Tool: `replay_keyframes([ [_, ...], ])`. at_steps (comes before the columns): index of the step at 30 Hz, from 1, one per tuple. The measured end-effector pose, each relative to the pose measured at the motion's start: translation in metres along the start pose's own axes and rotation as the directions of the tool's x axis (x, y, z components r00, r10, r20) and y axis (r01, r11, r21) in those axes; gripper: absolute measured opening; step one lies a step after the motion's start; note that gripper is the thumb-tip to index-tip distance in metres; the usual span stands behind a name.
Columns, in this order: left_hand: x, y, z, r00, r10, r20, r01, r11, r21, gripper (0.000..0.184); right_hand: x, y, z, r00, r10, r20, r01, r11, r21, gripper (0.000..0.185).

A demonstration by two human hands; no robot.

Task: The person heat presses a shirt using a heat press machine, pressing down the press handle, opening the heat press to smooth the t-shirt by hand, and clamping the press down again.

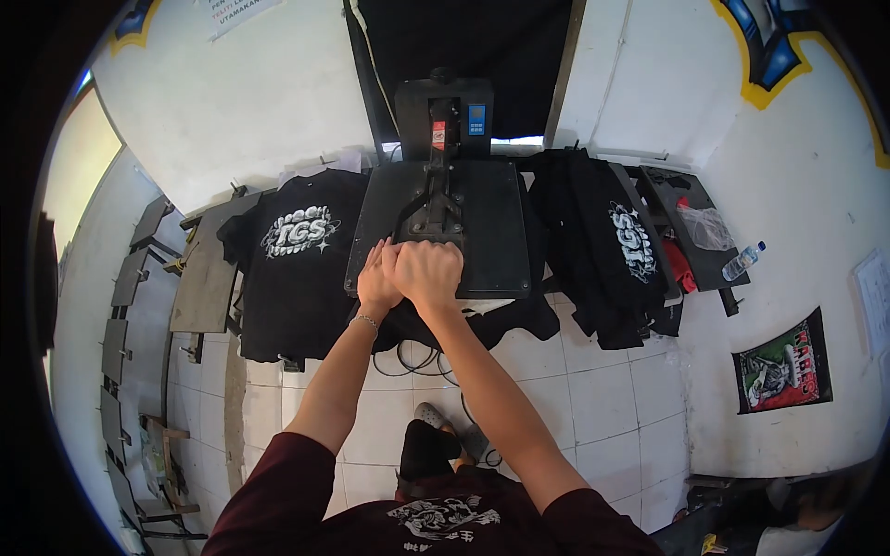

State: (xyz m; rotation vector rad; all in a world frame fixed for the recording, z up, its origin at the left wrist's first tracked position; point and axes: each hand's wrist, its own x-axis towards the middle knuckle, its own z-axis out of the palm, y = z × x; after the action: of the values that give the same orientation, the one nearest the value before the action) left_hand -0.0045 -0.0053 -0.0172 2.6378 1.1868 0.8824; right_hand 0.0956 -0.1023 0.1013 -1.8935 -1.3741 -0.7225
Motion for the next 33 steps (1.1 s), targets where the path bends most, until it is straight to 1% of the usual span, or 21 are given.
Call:
replay_keyframes([
  [12, 0.001, -0.003, 0.005, 0.997, 0.022, -0.072, -0.023, 1.000, -0.007, 0.058, -0.001, 0.005, 0.001, 0.995, -0.066, -0.080, 0.067, 0.998, 0.012, 0.038],
  [16, -0.001, -0.003, 0.007, 0.997, 0.019, -0.080, -0.019, 1.000, 0.001, 0.057, -0.003, 0.005, 0.001, 0.997, -0.058, -0.050, 0.059, 0.998, 0.021, 0.037],
  [22, -0.001, -0.002, 0.003, 1.000, 0.009, -0.027, -0.008, 1.000, 0.025, 0.058, -0.002, 0.008, 0.004, 0.995, -0.078, -0.068, 0.082, 0.996, 0.047, 0.036],
  [25, -0.001, -0.004, 0.004, 1.000, -0.009, 0.022, 0.009, 1.000, 0.029, 0.045, -0.002, 0.009, 0.003, 0.994, -0.090, -0.058, 0.093, 0.994, 0.051, 0.035],
  [28, 0.000, -0.001, 0.001, 1.000, 0.006, 0.003, -0.006, 0.999, 0.048, 0.058, -0.004, 0.010, 0.003, 0.995, -0.091, -0.049, 0.094, 0.993, 0.068, 0.035],
  [33, 0.001, 0.002, -0.004, 1.000, -0.011, 0.019, 0.011, 1.000, 0.010, 0.058, -0.003, 0.011, 0.003, 0.990, -0.115, -0.082, 0.121, 0.990, 0.079, 0.036],
])
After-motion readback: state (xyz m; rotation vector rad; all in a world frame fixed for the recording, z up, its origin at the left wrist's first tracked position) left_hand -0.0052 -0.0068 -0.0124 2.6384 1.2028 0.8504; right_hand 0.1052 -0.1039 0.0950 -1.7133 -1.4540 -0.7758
